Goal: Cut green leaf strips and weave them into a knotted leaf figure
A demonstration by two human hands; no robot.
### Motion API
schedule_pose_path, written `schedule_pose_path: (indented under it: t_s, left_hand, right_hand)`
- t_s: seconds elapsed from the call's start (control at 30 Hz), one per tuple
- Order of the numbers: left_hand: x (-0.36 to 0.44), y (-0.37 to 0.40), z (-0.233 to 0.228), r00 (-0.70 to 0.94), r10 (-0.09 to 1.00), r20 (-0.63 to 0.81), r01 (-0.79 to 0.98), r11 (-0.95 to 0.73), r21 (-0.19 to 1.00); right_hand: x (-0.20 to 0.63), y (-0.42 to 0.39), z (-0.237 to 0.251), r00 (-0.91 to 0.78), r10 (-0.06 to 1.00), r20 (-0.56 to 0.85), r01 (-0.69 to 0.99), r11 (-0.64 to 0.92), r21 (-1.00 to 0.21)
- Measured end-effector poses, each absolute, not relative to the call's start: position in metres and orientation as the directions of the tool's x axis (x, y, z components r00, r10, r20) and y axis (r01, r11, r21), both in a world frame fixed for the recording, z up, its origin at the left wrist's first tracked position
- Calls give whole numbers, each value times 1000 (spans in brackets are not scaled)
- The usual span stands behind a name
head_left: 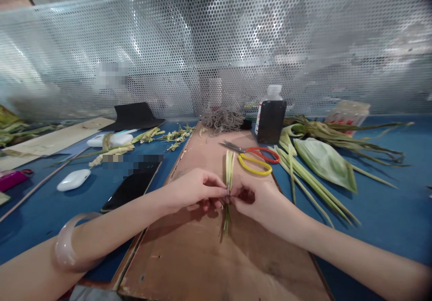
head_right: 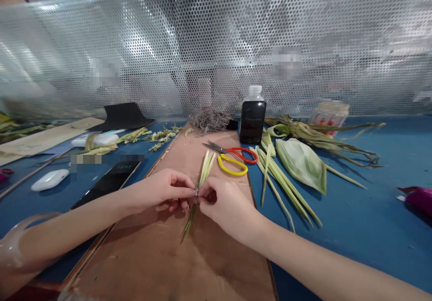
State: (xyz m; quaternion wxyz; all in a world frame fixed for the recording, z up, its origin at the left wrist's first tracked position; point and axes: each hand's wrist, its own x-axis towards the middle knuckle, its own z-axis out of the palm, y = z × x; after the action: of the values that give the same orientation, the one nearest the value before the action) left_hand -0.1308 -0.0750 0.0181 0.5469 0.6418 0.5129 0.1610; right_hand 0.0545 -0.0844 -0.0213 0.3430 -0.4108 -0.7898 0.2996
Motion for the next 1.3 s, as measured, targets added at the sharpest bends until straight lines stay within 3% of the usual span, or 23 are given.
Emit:
schedule_pose_path:
  t_s: [0.23, 0.43, 0.8, 1.3]
  left_hand:
    - [-129, -77, 20, 402, 844, -356, 473, 142, 869]
    - [-128, -76, 20, 406, 843, -352, 487, 127, 864]
    - [-130, -75, 17, 418, 846, -330, 482, 102, 870]
    - [-130, -76, 15, 390, 855, -340, 511, 106, 853]
  right_hand:
    - [59, -79, -24, -490, 858, 158, 336, 353, -873]
    - [59, -77, -25, -513, 850, 122, 250, 284, -926]
    - [59, -80, -25, -467, 854, 230, 479, 463, -746]
    - [55, -84, -25, -424, 886, 188, 503, 402, -765]
